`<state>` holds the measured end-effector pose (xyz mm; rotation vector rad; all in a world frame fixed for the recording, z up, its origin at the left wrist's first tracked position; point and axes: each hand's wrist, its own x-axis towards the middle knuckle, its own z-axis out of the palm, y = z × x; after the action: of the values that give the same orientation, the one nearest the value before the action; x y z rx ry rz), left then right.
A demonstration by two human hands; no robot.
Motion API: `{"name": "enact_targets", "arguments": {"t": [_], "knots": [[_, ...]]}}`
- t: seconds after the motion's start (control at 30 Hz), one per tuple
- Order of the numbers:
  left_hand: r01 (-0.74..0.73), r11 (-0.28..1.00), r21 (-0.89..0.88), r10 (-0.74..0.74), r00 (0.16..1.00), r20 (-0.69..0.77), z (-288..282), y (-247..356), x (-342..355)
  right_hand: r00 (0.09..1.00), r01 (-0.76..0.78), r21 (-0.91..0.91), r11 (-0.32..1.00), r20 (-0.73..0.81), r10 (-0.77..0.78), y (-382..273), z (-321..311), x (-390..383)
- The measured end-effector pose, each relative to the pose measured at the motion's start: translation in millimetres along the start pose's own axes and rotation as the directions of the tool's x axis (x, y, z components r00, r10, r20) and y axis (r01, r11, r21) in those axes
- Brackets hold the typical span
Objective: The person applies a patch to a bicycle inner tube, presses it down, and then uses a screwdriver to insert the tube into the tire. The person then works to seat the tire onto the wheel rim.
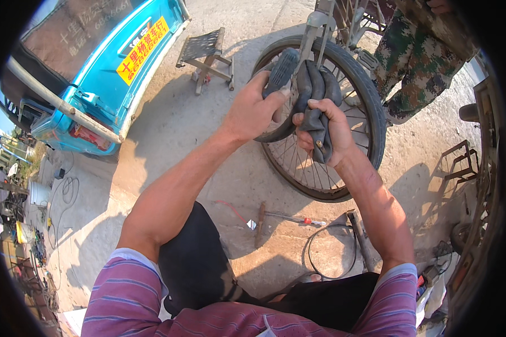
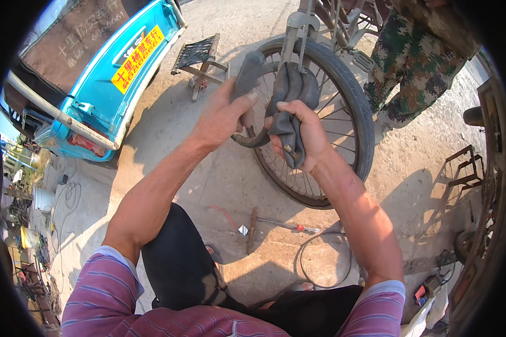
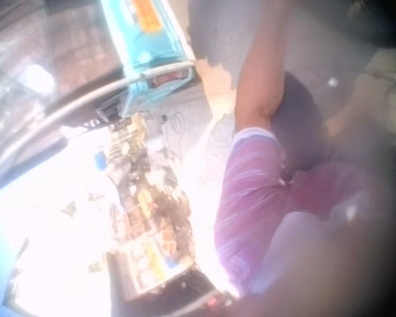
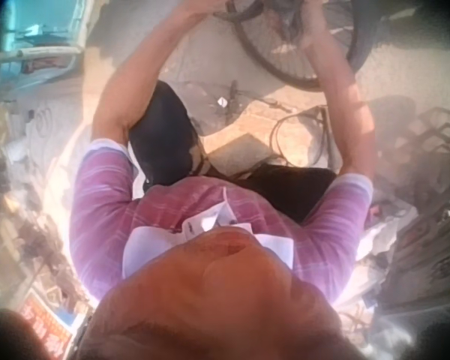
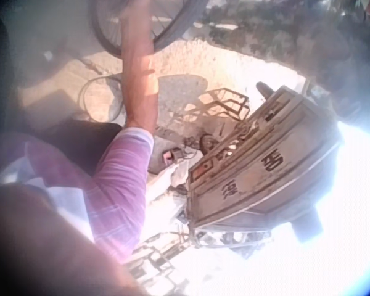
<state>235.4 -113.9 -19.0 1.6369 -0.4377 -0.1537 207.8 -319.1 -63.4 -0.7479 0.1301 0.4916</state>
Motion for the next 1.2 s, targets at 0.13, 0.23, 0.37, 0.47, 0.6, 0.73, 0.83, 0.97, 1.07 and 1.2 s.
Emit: {"name": "enact_targets", "arguments": {"t": [0.13,0.23,0.37,0.47,0.6,0.73,0.83,0.97,1.07,1.2], "knots": [[-0.194,0.846,-0.497,0.156,0.981,-0.119,-18.3,22.7,-3.1,1.000,0.012,0.058,0.998,-0.003,-0.012,4.1,6.4,-3.3],[-0.295,0.710,-0.639,0.307,0.947,-0.095,-17.8,29.5,-5.8,0.997,-0.027,0.089,0.996,0.077,0.020,8.5,8.5,-4.4],[-0.270,0.679,-0.682,0.388,0.921,0.021,-8.2,28.2,-7.0,0.994,-0.038,0.142,0.989,0.111,0.022,14.2,12.8,-0.9],[-0.247,0.687,-0.684,0.373,0.927,0.039,-1.5,24.4,-6.2,0.993,-0.049,0.201,0.978,0.115,0.026,17.1,16.9,0.5],[-0.193,0.735,-0.650,0.217,0.975,-0.044,4.6,17.6,-7.7,0.992,-0.037,0.255,0.966,0.123,0.005,17.6,21.6,-2.2],[-0.011,0.997,-0.078,0.016,0.998,0.056,0.9,12.7,-9.6,0.997,0.035,0.207,0.978,0.067,-0.050,13.6,24.6,-3.0],[0.085,0.963,0.256,-0.104,0.993,0.058,-4.4,14.9,-13.6,0.992,0.047,0.177,0.983,0.104,-0.066,9.0,25.0,-2.0],[-0.136,0.937,0.323,0.119,0.990,0.071,-0.6,25.9,-29.1,0.994,0.105,0.082,0.991,-0.013,-0.104,6.7,26.2,0.2],[-0.215,0.976,-0.033,0.217,0.973,0.076,10.4,32.3,-49.5,0.993,0.107,0.070,0.992,0.041,-0.110,3.0,27.2,-0.2],[-0.303,0.952,-0.051,0.307,0.941,0.139,21.8,27.4,-57.6,0.990,0.142,0.048,0.989,0.002,-0.142,2.2,30.4,-0.7]]}}
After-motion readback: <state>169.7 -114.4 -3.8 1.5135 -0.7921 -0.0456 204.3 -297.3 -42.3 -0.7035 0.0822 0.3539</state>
